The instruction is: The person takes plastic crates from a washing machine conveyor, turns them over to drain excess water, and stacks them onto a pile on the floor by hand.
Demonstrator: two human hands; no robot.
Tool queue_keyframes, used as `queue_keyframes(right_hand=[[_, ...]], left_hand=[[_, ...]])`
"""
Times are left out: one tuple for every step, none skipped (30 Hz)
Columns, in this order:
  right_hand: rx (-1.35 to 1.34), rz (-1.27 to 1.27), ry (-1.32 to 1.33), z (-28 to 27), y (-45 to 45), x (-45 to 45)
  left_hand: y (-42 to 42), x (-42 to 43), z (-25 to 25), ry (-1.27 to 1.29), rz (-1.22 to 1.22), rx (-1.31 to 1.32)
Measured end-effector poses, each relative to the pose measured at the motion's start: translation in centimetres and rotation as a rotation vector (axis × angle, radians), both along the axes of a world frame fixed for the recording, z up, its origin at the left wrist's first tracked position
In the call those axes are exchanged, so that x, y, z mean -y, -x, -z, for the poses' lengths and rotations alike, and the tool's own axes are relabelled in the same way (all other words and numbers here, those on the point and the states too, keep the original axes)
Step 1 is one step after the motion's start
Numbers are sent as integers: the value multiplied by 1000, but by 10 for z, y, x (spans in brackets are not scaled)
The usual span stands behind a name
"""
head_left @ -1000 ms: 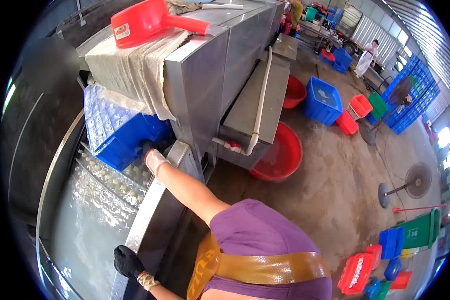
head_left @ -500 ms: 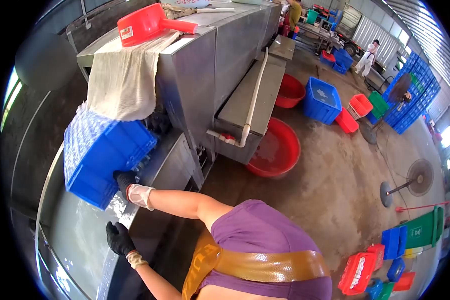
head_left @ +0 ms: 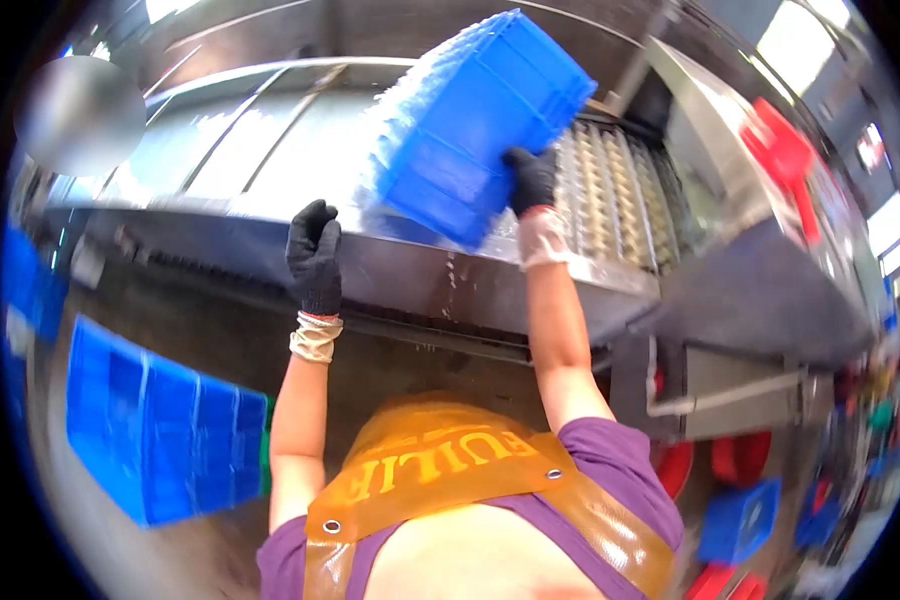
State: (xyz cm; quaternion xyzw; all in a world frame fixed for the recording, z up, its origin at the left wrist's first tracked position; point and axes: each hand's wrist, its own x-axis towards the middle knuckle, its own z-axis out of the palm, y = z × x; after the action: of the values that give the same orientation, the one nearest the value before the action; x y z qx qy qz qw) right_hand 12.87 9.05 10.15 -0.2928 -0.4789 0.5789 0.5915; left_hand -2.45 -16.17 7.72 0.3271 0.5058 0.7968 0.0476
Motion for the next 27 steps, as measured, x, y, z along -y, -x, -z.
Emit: queue_keyframes(right_hand=[[114, 9, -124, -10, 2, 14], [133, -51, -253, -18, 11, 21], [84, -136, -266, -33, 23, 32], [42, -217, -259, -40, 32, 46], [62, -238, -295, -27, 25, 45], [53, -247, -355, -27, 30, 47], [184, -217, -494, -31, 37, 47], [174, -259, -494, -32, 42, 51], [296, -240, -586, -45, 40, 68], [414, -215, -680, -52, 40, 77], [572, -144, -798, -47, 48, 76], [591, -118, -949, -50, 51, 88], [583, -83, -1091, -46, 53, 101], [569, -42, -1233, -41, 54, 114], [495, -99, -1280, -42, 56, 127], [420, -156, -1324, -46, 56, 140], [568, -227, -1282, -51, 53, 152], [547, -237, -1283, -53, 52, 154], [545, -318, -1349, -54, 54, 157], [545, -400, -1420, -54, 57, 159], [520, -441, -1466, -53, 60, 160], [498, -462, -1471, -52, 61, 159], [498, -496, -1536, -50, 62, 159], [489, -529, -1605, -52, 63, 159], [557, -527, -1571, -56, 54, 163], [614, -519, -1543, -59, 39, 167], [566, -386, -1443, -49, 31, 161]], left_hand=[[6, 12, -7, -18, -42, -7], [13, 25, -13, -41, -77, -17], [17, 34, -25, -69, -113, -40], [19, 47, -36, -93, -136, -76], [3, 55, -43, -40, -199, -141], [2, 68, -61, -8, -253, -234], [3, 74, -71, 34, -353, -349], [2, 81, -87, 91, -447, -471], [-5, 90, -110, 243, -577, -628], [-10, 93, -129, 298, -593, -764], [-8, 92, -141, 341, -644, -899], [-3, 92, -146, 379, -687, -1028], [-1, 91, -146, 477, -669, -1021], [3, 90, -143, 572, -651, -1013], [9, 88, -132, 680, -622, -899], [14, 87, -120, 684, -576, -774], [15, 94, -103, 621, -624, -697], [14, 103, -86, 558, -674, -627], [13, 110, -71, 533, -692, -565], [12, 117, -53, 505, -710, -496], [6, 122, -38, 514, -746, -384], [-6, 126, -32, 515, -740, -339], [-12, 129, -18, 489, -763, -339], [-16, 132, -4, 461, -792, -342], [-23, 134, 2, 462, -823, -343], [-27, 136, 2, 457, -863, -351], [-29, 137, 1, 470, -918, -408]])
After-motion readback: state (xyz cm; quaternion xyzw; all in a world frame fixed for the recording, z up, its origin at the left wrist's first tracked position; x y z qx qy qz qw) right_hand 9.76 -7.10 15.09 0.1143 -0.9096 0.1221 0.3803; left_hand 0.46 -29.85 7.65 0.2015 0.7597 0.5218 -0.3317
